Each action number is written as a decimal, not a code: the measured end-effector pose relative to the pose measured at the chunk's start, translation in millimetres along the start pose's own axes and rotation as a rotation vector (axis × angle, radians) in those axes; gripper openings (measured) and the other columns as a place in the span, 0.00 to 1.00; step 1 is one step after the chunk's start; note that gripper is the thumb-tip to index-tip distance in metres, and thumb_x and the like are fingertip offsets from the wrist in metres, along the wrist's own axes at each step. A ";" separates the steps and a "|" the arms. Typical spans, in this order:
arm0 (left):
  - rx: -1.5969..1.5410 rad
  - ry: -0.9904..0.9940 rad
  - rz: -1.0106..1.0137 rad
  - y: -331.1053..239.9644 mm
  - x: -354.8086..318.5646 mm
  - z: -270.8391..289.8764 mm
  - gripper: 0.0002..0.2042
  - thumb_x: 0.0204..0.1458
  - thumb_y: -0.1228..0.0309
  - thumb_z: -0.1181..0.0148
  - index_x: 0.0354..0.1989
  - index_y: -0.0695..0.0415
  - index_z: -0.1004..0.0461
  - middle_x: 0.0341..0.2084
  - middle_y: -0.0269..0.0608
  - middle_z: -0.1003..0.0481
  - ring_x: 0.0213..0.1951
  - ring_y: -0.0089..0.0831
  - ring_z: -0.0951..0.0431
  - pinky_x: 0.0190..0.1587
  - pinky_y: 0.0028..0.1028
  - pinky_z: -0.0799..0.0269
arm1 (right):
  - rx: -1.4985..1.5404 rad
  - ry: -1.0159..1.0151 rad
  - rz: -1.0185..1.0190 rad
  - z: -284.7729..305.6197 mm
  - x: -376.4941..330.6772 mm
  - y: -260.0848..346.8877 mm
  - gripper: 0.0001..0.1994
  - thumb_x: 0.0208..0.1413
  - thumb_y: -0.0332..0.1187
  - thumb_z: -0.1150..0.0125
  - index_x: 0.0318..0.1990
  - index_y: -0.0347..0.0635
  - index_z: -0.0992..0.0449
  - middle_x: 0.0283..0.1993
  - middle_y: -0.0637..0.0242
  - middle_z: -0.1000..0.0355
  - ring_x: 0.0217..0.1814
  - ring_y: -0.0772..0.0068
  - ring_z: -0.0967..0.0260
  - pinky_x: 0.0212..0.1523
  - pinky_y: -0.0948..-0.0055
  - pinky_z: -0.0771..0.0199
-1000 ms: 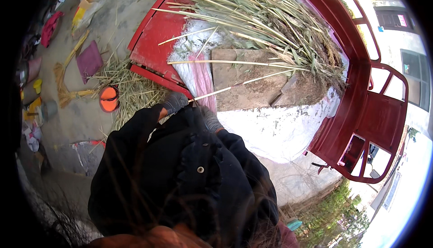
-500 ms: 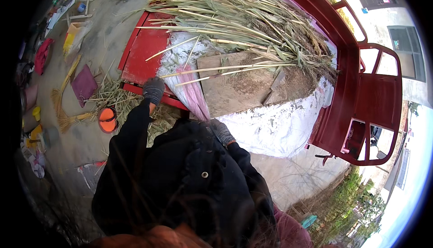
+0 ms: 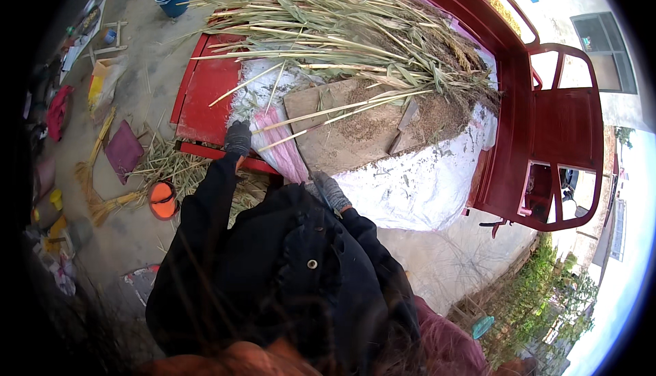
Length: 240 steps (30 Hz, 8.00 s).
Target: The person uses a pair of scissors to cut the stalks of harvested grain bundles on the bed of a red truck. They repeatedly pull the stalks against a wooden board to separate the grain heads from the stems, which fall onto a white sack below. The person then gathers the cut stalks and places them aside.
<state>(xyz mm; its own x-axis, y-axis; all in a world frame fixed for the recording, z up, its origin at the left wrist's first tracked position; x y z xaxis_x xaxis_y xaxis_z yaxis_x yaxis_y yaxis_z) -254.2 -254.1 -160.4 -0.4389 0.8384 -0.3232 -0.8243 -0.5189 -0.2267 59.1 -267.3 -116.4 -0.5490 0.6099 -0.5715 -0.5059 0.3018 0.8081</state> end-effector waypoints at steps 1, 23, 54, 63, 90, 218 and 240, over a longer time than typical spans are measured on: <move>0.015 -0.035 -0.019 -4.4 -7.5 9.2 0.14 0.41 0.63 0.46 0.39 0.49 0.31 0.34 0.45 0.31 0.39 0.42 0.31 0.38 0.42 0.35 | 0.237 0.026 -0.113 -6.7 12.5 -20.4 0.14 0.50 0.33 0.46 0.42 0.36 0.34 0.37 0.64 0.33 0.39 0.74 0.37 0.41 0.78 0.36; -0.531 -0.015 -0.542 -61.1 -107.3 -19.9 0.14 0.45 0.62 0.48 0.28 0.62 0.27 0.25 0.50 0.27 0.29 0.42 0.27 0.33 0.36 0.33 | -0.426 0.098 0.167 -73.6 22.2 52.9 0.24 0.47 0.50 0.47 0.36 0.32 0.34 0.30 0.50 0.33 0.35 0.55 0.32 0.34 0.63 0.35; -0.052 0.430 -0.387 -135.7 -20.7 -66.2 0.20 0.42 0.57 0.45 0.37 0.61 0.32 0.30 0.52 0.29 0.36 0.47 0.29 0.38 0.40 0.35 | -0.088 -0.554 0.055 106.3 -58.5 -79.4 0.16 0.39 0.36 0.34 0.33 0.39 0.32 0.24 0.66 0.33 0.25 0.78 0.39 0.26 0.74 0.36; -0.017 0.479 -0.443 -128.9 -75.3 -102.4 0.15 0.46 0.64 0.50 0.38 0.61 0.35 0.27 0.53 0.29 0.33 0.48 0.28 0.35 0.40 0.34 | -0.157 -0.580 -0.045 168.1 -78.8 -49.3 0.19 0.40 0.41 0.36 0.38 0.40 0.32 0.28 0.55 0.30 0.31 0.59 0.31 0.33 0.64 0.33; 0.197 -0.151 -0.276 -188.5 162.0 44.5 0.20 0.39 0.65 0.46 0.44 0.56 0.32 0.41 0.48 0.31 0.43 0.43 0.32 0.47 0.36 0.37 | -0.408 -0.408 0.013 250.4 98.1 -39.7 0.15 0.47 0.40 0.50 0.39 0.42 0.31 0.34 0.48 0.31 0.37 0.48 0.33 0.38 0.57 0.34; -0.469 0.109 -0.755 -197.1 115.8 83.6 0.26 0.30 0.68 0.36 0.44 0.55 0.31 0.43 0.52 0.33 0.46 0.47 0.34 0.47 0.34 0.38 | -0.326 -0.296 0.073 141.4 87.0 11.2 0.26 0.43 0.40 0.41 0.51 0.43 0.37 0.35 0.52 0.30 0.38 0.52 0.32 0.39 0.62 0.34; 0.092 -0.010 -0.714 -150.7 0.5 53.5 0.11 0.43 0.75 0.56 0.36 0.57 0.32 0.32 0.51 0.32 0.29 0.42 0.26 0.29 0.37 0.29 | 0.111 -0.258 -0.014 70.1 43.1 30.8 0.23 0.48 0.45 0.43 0.47 0.39 0.36 0.34 0.58 0.31 0.35 0.67 0.33 0.36 0.69 0.33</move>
<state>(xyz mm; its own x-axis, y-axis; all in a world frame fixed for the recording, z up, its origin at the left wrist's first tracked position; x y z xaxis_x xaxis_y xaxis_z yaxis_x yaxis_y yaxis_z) -149.3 -166.6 -77.3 0.2156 0.9695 -0.1166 -0.9377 0.1723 -0.3016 66.4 -180.3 -106.1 -0.3480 0.7673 -0.5386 -0.4279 0.3812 0.8195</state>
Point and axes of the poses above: each hand's wrist, its own x-axis towards the middle knuckle, its own z-axis out of the back of the hand, y = z × x, the point moved 9 cm from there along x, towards the middle knuckle
